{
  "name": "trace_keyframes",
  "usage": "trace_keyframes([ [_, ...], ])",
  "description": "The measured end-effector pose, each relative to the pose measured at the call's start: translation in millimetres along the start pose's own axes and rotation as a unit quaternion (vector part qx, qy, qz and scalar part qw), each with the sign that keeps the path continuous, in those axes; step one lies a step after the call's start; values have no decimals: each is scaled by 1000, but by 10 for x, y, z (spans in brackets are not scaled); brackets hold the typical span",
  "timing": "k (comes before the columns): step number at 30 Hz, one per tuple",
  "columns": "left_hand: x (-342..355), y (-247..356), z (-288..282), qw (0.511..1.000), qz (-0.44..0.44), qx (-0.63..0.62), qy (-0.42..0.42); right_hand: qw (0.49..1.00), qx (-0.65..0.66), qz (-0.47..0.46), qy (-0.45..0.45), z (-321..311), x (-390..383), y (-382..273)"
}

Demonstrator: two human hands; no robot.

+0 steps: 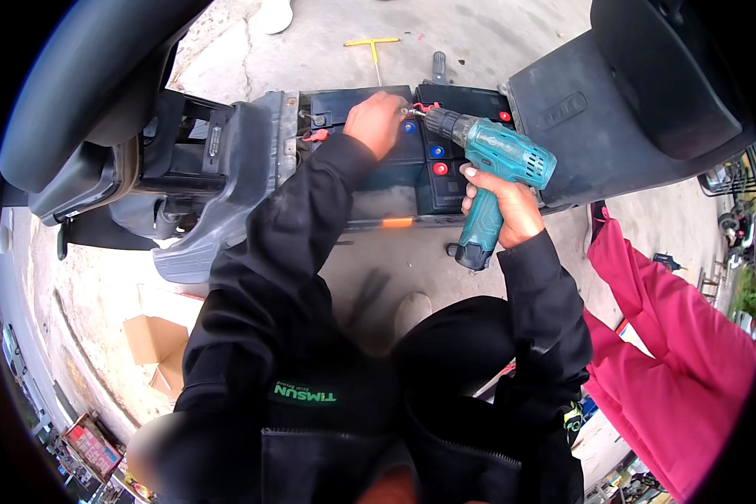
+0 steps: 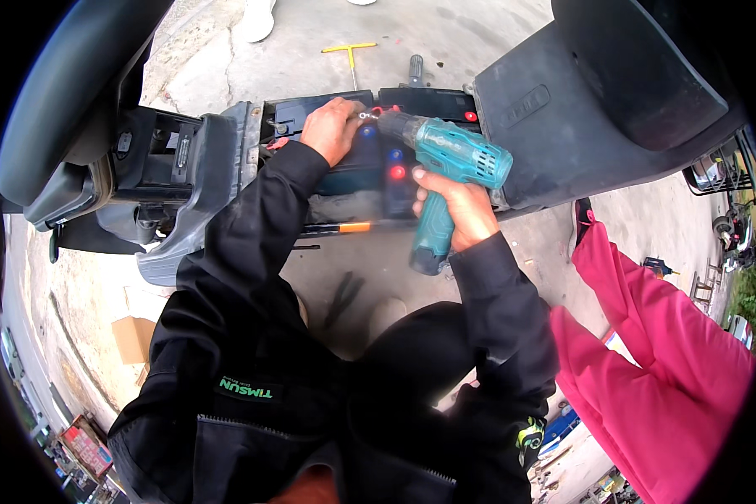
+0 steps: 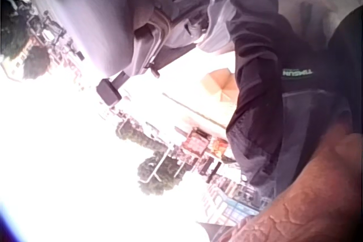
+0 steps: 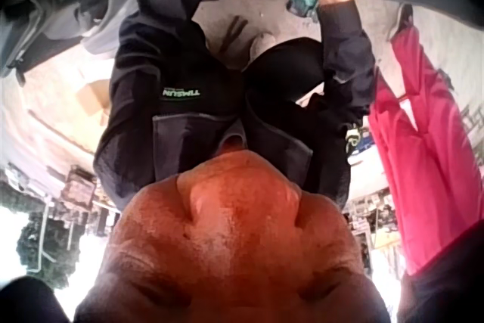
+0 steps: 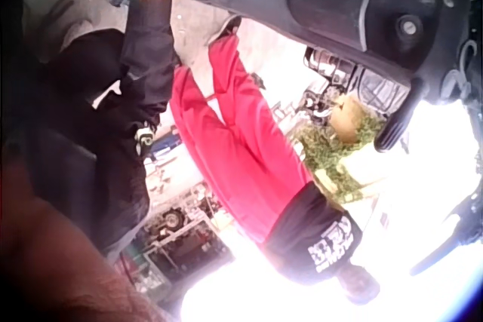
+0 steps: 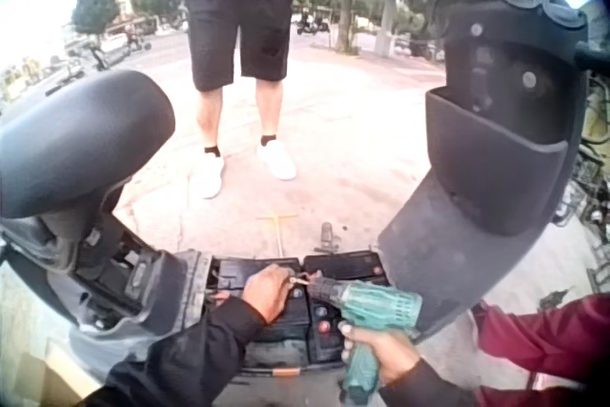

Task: The person uses a cordless drill to tighten screws on the terminals of a scooter battery pack. They connect red and black wires between the battery cells, securing the connections with the drill. The person works on the battery pack located under the seat of the scooter.

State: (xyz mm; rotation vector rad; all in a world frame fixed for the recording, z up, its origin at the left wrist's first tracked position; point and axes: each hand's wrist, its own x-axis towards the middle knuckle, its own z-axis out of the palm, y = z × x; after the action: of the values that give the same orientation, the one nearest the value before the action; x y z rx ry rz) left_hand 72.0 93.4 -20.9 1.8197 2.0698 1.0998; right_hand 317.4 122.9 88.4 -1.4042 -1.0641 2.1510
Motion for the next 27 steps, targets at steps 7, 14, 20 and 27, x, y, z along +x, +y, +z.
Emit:
trace_keyframes([
  [7,1,1,-11,1000,0,-7,-8,999,-29,-35,15,84,140,-33],
  [14,2,-26,4,1000,10,-12,-1,996,-70,-50,-2,84,208,-38],
  [20,-8,10,6,1000,6,-3,-5,916,-390,-100,-2,181,258,-412],
  [27,80,-62,58,999,19,-5,30,705,-694,-143,-22,611,544,-1244],
])
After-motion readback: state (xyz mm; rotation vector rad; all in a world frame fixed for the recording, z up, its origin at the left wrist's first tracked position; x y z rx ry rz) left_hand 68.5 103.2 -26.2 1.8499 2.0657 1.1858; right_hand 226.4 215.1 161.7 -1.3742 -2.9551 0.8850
